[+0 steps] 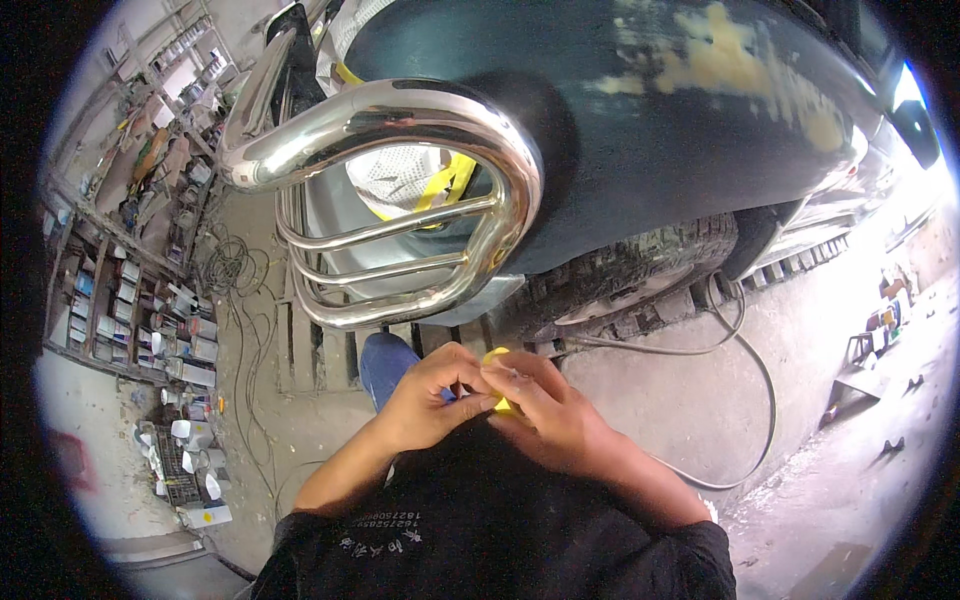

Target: The person applies yellow masking tape to the edges of a chrome bull bar attached to a vehicle's front bumper. They carefully wrap the tape around the curved metal bars and along the bumper surface to protect adjacent areas.

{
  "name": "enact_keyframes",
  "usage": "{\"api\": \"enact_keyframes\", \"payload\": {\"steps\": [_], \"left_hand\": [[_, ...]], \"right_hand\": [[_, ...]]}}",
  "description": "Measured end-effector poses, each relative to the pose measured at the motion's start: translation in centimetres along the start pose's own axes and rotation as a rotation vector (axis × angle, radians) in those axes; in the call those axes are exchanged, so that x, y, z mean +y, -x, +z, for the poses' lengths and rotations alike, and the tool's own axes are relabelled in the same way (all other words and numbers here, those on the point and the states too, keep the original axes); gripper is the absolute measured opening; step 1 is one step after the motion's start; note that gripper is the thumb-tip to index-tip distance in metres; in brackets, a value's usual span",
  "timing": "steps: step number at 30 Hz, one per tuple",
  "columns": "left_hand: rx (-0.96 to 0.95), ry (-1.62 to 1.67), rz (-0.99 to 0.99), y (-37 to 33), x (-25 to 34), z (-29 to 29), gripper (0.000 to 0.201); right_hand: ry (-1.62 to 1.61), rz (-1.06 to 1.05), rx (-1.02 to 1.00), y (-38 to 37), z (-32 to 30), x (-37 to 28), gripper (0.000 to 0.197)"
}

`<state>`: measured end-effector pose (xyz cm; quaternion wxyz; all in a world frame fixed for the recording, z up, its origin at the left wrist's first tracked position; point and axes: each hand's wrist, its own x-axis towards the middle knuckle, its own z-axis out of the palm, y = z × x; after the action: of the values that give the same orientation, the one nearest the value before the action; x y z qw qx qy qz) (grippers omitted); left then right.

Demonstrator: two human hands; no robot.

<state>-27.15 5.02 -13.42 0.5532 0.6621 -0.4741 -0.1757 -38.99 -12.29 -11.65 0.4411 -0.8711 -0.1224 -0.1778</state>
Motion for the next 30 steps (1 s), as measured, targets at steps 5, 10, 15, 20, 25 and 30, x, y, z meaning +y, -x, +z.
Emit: {"api": "enact_keyframes", "payload": {"steps": [5,10,15,20,25,30], "left_hand": [[0.104,-0.109,-0.004,0.1,0.8,0.2,0.020],[0.196,-0.371,0.117,0.2,1.2,0.7,0.019],[0.221,-0.393,0.135,0.3,2.2,0.1,0.018],[0.244,-0.145,-0.118,-0.3,3.8,-0.9,0.012],[0.476,-0.265,0.014,-0.3,3.9,-1.4,0.009],[0.798,0.026,0.051,-1.6,4.5,-6.4,0.011]], "right_hand": [[-0.093,0.085,-0.046,0.0,-0.6,-0.3,0.057],[-0.090,0.275,-0.030,-0.2,-0.6,-1.1,0.054],[0.058,0.210,0.068,-0.6,0.0,-0.6,0.051],[0.244,-0.162,0.164,0.2,0.7,-0.3,0.047],[0.349,-0.448,0.237,-0.5,-0.2,-2.1,0.044],[0.329,-0.574,0.254,1.5,-0.9,-2.7,0.042]]}}
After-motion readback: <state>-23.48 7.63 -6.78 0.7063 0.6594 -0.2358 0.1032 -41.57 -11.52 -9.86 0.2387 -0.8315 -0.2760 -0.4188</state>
